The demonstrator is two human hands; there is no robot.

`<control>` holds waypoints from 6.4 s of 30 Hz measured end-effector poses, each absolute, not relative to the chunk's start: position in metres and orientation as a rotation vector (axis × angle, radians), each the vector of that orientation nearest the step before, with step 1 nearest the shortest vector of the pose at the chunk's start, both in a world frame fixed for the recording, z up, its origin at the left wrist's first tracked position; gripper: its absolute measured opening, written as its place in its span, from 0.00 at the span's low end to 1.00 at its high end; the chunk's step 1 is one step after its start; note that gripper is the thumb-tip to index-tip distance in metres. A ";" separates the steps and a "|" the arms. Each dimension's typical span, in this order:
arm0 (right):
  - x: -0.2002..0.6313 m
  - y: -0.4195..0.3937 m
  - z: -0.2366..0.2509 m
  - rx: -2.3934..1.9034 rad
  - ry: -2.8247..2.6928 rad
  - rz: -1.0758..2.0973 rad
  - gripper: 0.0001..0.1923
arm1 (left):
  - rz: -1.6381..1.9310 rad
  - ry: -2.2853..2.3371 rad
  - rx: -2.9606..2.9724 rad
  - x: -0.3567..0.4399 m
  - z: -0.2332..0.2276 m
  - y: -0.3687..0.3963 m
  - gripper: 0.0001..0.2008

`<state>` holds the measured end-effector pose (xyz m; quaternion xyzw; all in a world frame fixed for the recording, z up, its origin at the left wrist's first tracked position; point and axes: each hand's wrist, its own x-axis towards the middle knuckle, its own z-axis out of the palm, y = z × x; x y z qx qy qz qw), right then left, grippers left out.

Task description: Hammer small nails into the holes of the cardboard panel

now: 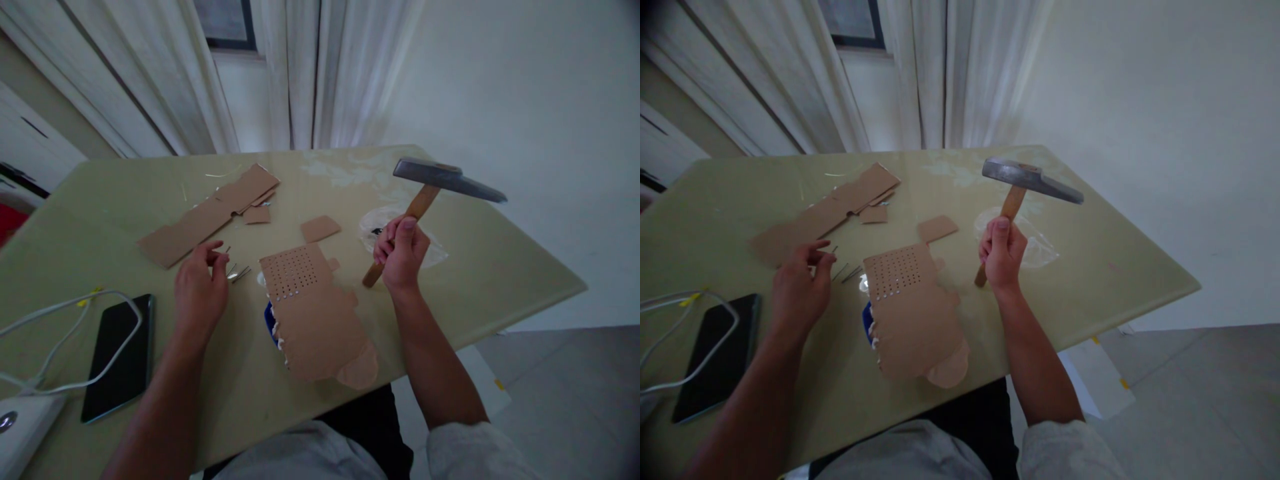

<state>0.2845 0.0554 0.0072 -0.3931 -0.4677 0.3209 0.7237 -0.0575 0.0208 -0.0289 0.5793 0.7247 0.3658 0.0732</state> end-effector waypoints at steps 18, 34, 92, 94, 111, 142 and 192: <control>0.281 0.055 0.009 -0.904 -1.034 0.706 0.36 | 1.282 1.546 1.839 0.016 0.033 -0.019 0.06; 0.282 0.054 0.009 -0.913 -1.061 0.708 0.35 | 1.137 1.456 1.672 0.029 0.016 -0.018 0.09; 0.282 0.054 0.010 -0.904 -1.052 0.702 0.35 | 1.170 1.390 1.843 0.028 0.012 -0.022 0.06; 0.282 0.054 0.010 -0.909 -1.056 0.702 0.35 | 1.171 1.390 1.847 0.028 0.012 -0.023 0.06; 0.282 0.054 0.009 -0.894 -1.047 0.716 0.35 | 1.168 1.368 1.868 0.027 0.012 -0.023 0.05; 0.282 0.054 0.010 -0.941 -1.060 0.703 0.36 | 1.132 1.387 1.842 0.027 0.013 -0.023 0.07; 0.311 -0.031 0.108 -1.452 -2.337 0.436 0.34 | 1.168 1.324 2.039 0.035 0.002 -0.015 0.10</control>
